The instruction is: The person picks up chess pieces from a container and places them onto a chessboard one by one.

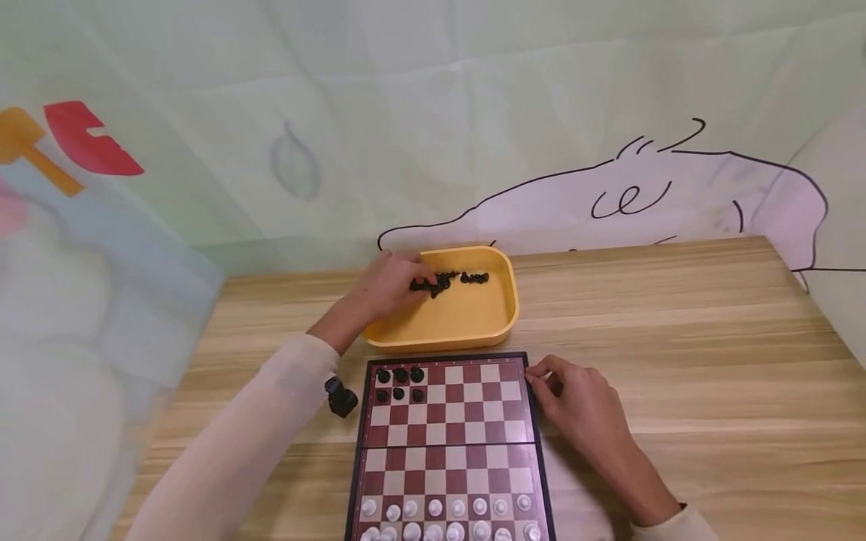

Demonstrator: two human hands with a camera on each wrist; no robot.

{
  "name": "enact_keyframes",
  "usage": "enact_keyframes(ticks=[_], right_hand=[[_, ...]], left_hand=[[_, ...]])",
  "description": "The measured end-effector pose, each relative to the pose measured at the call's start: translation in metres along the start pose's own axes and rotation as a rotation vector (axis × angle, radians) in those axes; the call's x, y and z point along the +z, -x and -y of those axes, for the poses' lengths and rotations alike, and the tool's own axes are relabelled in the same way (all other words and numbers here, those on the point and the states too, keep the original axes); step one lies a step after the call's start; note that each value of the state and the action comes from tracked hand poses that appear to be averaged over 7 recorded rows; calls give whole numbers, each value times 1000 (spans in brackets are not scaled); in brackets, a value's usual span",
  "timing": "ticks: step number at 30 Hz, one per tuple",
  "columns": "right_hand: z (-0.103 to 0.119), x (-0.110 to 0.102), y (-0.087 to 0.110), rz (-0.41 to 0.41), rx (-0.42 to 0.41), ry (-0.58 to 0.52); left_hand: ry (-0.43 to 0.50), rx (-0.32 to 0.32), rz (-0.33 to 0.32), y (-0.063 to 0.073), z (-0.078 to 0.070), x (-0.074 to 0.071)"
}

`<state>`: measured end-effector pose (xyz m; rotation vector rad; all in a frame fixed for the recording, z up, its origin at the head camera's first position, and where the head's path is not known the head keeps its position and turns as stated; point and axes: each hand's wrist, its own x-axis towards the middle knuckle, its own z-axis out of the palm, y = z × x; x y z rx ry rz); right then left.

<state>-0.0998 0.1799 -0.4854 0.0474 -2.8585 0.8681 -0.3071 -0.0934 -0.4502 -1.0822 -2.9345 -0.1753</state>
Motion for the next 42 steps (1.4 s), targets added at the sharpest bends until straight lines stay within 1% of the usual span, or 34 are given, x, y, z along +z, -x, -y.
enact_keyframes(ticks=[6, 8, 14, 22, 28, 35, 38, 42], right_hand=[[2, 0, 0, 8, 15, 3], [2, 0, 0, 10, 15, 2], [2, 1, 0, 4, -4, -5], [3, 2, 0, 0, 0, -4], [2, 2, 0, 0, 3, 1], [1, 2, 1, -8, -8, -1], [0, 2, 1, -16, -16, 4], [0, 2, 1, -10, -15, -1]], left_hand=[[23, 50, 15, -3, 0, 2], [23, 55, 20, -4, -1, 3], [-3, 54, 26, -3, -1, 4], [-20, 50, 2, -2, -1, 5], [-18, 54, -21, -1, 2, 5], [25, 21, -75, 3, 9, 2], [24, 16, -87, 5, 10, 1], [37, -9, -96, 6, 13, 1]])
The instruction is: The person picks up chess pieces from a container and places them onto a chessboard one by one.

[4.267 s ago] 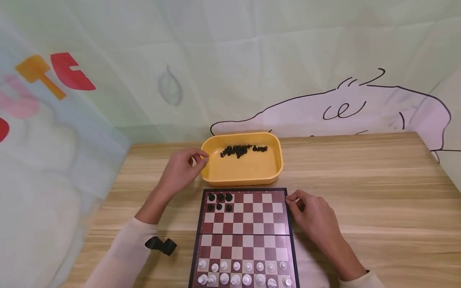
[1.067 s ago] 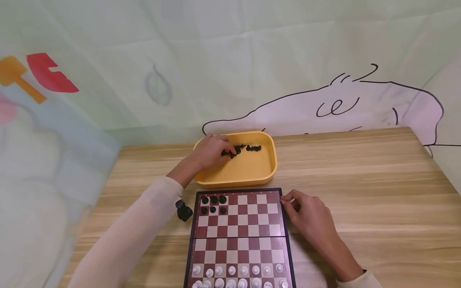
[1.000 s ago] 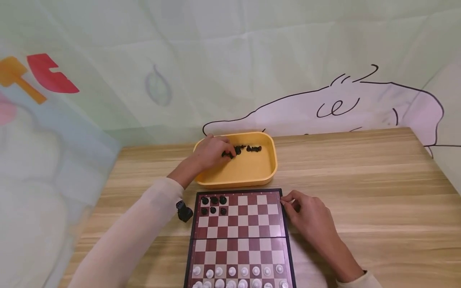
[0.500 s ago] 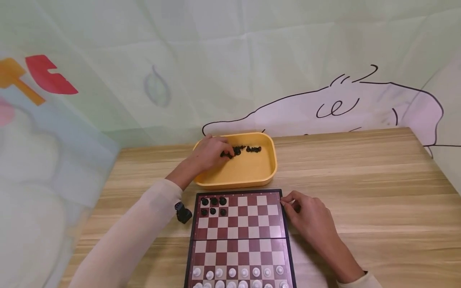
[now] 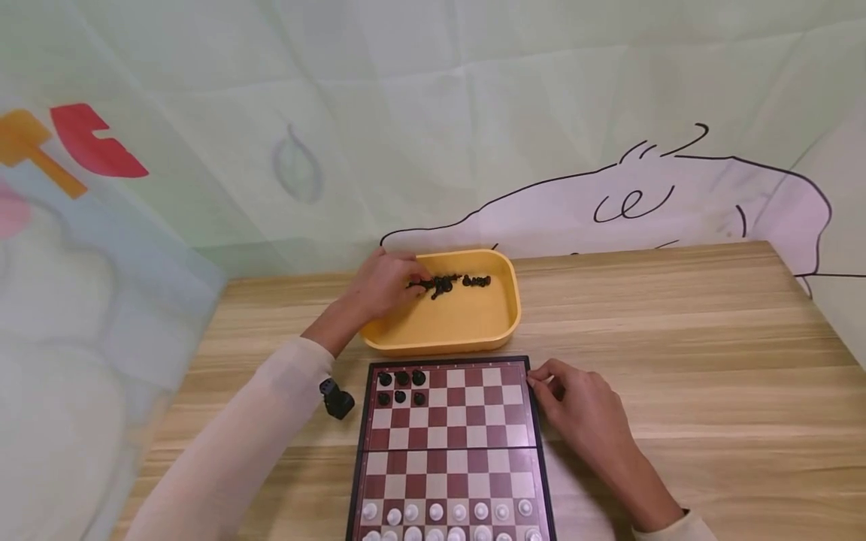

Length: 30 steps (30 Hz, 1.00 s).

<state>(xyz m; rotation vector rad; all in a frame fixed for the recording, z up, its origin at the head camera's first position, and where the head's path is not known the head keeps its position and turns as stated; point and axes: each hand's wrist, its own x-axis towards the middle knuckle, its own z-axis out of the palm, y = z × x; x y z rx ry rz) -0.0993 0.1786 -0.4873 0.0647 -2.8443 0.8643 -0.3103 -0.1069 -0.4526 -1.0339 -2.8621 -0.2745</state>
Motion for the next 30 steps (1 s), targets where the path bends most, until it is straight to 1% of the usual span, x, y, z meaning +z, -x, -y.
enact_keyframes(ticks=[3, 7, 12, 24, 30], right_hand=[[0, 0, 0, 7, 8, -5], [1, 0, 0, 7, 15, -7], [0, 0, 0, 4, 7, -1], [0, -1, 2, 1, 12, 4], [0, -1, 2, -13, -10, 3]], left_hand=[[10, -12, -7, 1, 1, -1], [27, -13, -33, 3, 1, -4], [39, -9, -47, 6, 1, -7], [10, 49, -86, 15, -3, -11], [6, 51, -114, 21, -2, -13]])
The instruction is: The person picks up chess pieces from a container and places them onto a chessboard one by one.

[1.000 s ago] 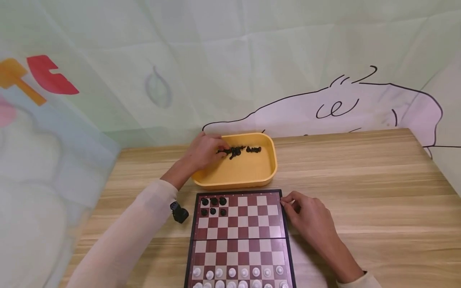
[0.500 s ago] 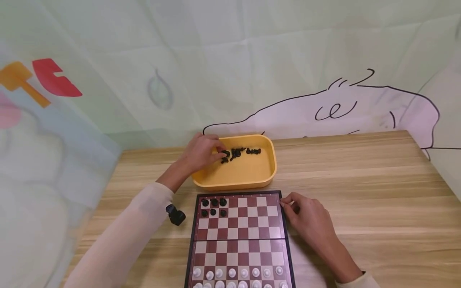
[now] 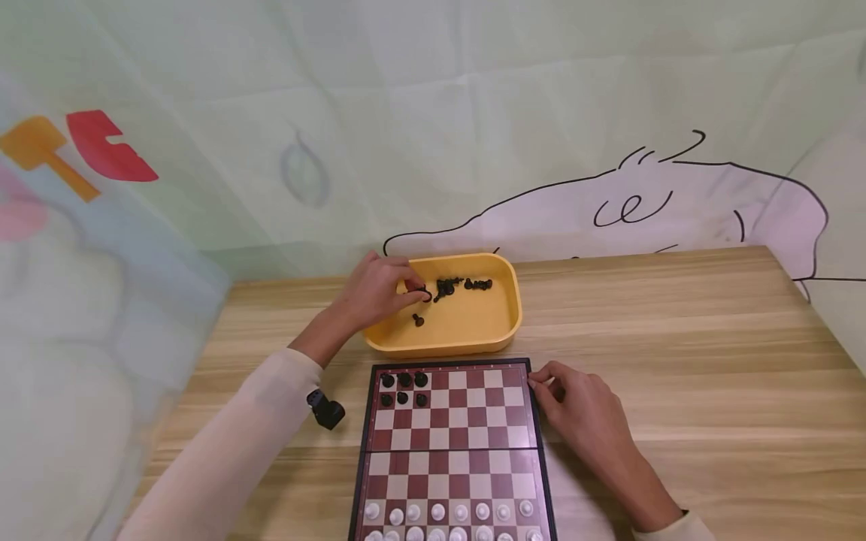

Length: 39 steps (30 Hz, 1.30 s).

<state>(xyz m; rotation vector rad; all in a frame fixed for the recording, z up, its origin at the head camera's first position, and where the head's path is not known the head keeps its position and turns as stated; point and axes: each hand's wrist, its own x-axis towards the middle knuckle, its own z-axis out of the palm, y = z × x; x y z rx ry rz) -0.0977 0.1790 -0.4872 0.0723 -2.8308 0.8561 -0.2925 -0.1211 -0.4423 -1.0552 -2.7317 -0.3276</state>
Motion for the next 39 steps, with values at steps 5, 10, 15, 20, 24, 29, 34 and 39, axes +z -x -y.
enact_keyframes(ticks=[5, 10, 15, 20, 24, 29, 34, 39], right_hand=[[0, 0, 0, 1, 3, -4], [1, 1, 0, -2, 2, -5], [2, 1, -1, 5, 3, 0], [1, 0, 0, 9, 8, 1], [2, 1, 0, 2, 5, 2], [2, 1, -1, 0, 3, 7], [2, 0, -1, 5, 4, 7], [1, 0, -1, 13, 3, 4]], left_hand=[[2, 29, -28, 3, 0, -1], [-2, 68, -50, 8, 1, -1], [-4, 113, -74, 14, 0, -2], [-19, 144, -97, 18, -6, -5], [-32, 169, -111, 20, -9, -8], [1, 183, -105, 23, -12, -10], [33, 183, -113, 26, -14, -11], [55, 175, -139, 29, -16, -10]])
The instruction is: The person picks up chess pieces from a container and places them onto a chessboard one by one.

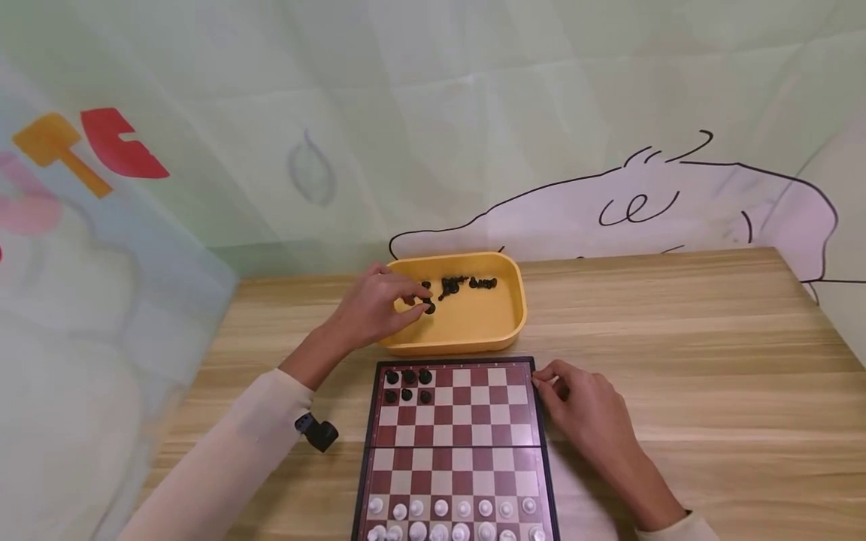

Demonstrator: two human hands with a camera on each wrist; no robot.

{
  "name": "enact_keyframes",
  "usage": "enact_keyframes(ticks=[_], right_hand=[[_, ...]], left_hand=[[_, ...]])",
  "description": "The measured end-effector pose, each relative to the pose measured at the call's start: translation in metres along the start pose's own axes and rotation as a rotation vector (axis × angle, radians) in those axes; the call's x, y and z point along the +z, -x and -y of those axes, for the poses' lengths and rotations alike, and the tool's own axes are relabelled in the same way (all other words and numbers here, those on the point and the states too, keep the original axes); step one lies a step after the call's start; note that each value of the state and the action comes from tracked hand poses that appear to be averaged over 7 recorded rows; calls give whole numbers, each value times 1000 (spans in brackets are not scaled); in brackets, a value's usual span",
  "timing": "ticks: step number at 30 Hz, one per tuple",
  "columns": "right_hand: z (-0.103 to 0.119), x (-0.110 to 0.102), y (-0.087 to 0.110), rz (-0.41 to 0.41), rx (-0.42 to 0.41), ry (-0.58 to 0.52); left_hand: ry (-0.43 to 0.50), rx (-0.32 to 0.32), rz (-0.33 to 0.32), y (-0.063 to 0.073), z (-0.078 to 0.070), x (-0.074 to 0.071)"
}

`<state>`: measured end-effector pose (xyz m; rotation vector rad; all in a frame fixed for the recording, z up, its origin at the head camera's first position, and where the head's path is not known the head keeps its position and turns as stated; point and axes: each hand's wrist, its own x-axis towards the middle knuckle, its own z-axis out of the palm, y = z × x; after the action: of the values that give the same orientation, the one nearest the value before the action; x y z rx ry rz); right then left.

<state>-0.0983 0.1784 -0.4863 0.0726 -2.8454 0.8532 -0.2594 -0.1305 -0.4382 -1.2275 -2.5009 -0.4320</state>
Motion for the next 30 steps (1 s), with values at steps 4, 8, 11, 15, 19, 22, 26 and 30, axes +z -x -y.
enact_keyframes(ticks=[4, 8, 11, 15, 19, 22, 26, 30], right_hand=[[0, 0, -1, -1, 1, -4], [0, 0, -2, -3, -1, 1], [0, 0, -1, -2, 3, 2], [-1, 1, 0, 1, 10, -4], [0, 2, -1, -3, 13, -6], [0, 2, -1, -1, 17, -7], [0, 1, -1, 3, 19, -4], [1, 1, -2, -1, 9, -4]], left_hand=[[-4, -1, -18, 1, -2, 0], [-4, 3, -43, 3, -4, 2], [5, 25, -76, 5, -6, 2], [12, 58, -117, 7, -8, 1], [-1, 72, -135, 10, -12, -1], [-2, 77, -142, 13, -14, -3], [11, 81, -145, 17, -18, -5], [19, 98, -140, 20, -22, -8]])
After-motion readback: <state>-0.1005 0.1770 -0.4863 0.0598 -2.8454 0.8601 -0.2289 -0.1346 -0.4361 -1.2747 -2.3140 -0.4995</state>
